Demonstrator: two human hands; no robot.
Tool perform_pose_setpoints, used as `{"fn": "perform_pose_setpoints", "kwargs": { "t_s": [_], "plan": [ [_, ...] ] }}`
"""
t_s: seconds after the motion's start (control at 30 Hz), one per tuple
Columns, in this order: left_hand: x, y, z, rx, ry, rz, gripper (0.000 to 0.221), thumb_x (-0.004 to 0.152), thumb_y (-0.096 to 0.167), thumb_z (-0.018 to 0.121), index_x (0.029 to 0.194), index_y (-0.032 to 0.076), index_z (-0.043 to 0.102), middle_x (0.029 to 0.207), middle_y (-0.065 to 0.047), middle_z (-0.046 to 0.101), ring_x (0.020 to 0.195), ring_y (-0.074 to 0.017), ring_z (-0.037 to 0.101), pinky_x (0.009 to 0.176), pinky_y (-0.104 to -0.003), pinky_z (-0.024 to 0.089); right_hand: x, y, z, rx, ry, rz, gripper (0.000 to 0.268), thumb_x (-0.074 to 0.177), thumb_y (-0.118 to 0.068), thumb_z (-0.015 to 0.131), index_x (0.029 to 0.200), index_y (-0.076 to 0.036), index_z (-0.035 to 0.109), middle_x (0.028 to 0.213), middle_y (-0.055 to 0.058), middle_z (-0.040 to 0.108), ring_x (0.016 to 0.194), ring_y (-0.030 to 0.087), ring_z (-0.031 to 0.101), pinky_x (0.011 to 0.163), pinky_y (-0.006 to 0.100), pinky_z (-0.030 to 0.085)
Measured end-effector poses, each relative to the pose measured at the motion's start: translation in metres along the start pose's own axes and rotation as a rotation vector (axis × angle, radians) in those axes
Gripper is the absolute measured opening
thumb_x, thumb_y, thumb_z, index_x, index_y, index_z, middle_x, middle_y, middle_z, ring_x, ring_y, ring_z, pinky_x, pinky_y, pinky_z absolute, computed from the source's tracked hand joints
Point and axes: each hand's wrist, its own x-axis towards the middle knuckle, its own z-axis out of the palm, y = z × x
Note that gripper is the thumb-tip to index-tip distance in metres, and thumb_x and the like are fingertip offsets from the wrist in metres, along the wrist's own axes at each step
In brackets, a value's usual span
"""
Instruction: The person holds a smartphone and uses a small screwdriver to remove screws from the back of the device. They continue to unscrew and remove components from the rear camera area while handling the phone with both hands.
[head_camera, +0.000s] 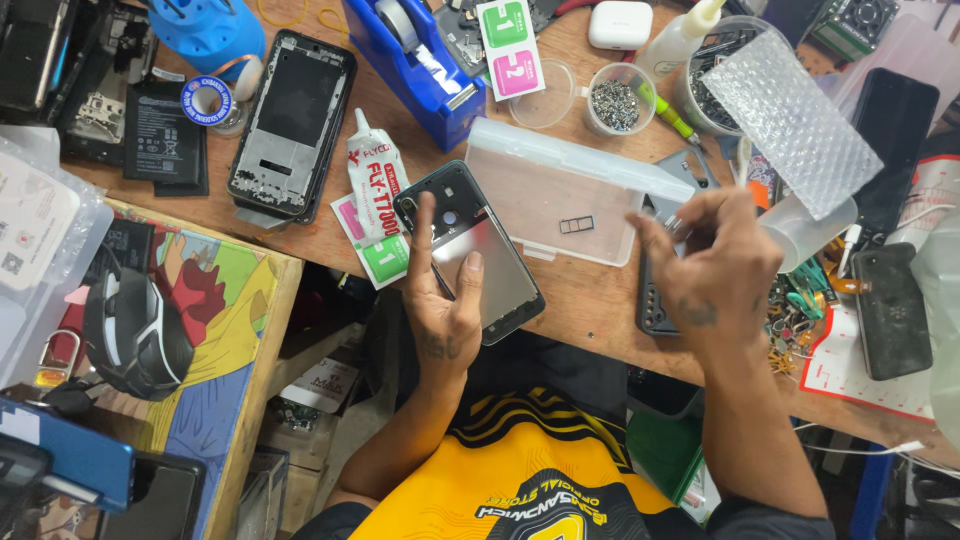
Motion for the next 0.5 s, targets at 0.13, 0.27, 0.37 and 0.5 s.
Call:
{"fn": "perform_pose_setpoints", "kwargs": {
  "t_s": [0.13, 0.27, 0.37, 0.5],
  "plan": [
    [-0.001, 0.012, -0.009, 0.200, -0.032, 0.239, 0.082, 0.098, -0.003, 0.058, 0.164, 0.002, 0.010, 0.161, -0.030, 0.035, 0.147, -0.0329, 0.040, 0.124, -0.041, 0.029, -0.016, 0.006, 0.010, 0.073, -0.179, -0.202, 0.025, 0.089, -0.007, 0.081, 0.111, -0.002, 0.071, 0.089, 0.012, 0.069, 0.074, 0.022, 0.068, 0.068, 0.034, 0.054],
    [-0.002, 0.018, -0.019, -0.059, -0.079, 0.080, 0.091, 0.099, 0.002, 0.059, 0.164, 0.003, -0.005, 0.149, -0.026, 0.047, 0.128, -0.0271, 0.054, 0.112, -0.035, 0.042, -0.004, 0.019, 0.024, -0.052, -0.313, -0.289, 0.035, 0.084, -0.002, 0.076, 0.119, -0.005, 0.074, 0.094, 0.015, 0.069, 0.077, 0.034, 0.067, 0.071, 0.040, 0.053],
    [-0.004, 0.016, -0.022, -0.210, -0.061, -0.057, 0.082, 0.099, 0.006, 0.060, 0.164, 0.000, 0.010, 0.132, -0.022, 0.059, 0.109, -0.0212, 0.062, 0.098, -0.031, 0.050, 0.007, 0.023, 0.035, -0.081, -0.380, -0.329, 0.032, 0.083, -0.009, 0.081, 0.114, -0.007, 0.076, 0.090, 0.016, 0.066, 0.079, 0.036, 0.065, 0.072, 0.043, 0.051],
    [-0.010, 0.015, -0.028, -0.129, -0.014, -0.236, 0.061, 0.098, 0.008, 0.063, 0.153, -0.004, 0.039, 0.111, -0.021, 0.064, 0.089, -0.0204, 0.057, 0.080, -0.033, 0.046, 0.011, 0.024, 0.042, -0.023, -0.384, -0.226, 0.020, 0.083, -0.010, 0.080, 0.103, -0.008, 0.077, 0.091, 0.013, 0.068, 0.083, 0.035, 0.067, 0.075, 0.043, 0.052]
  ]
}}
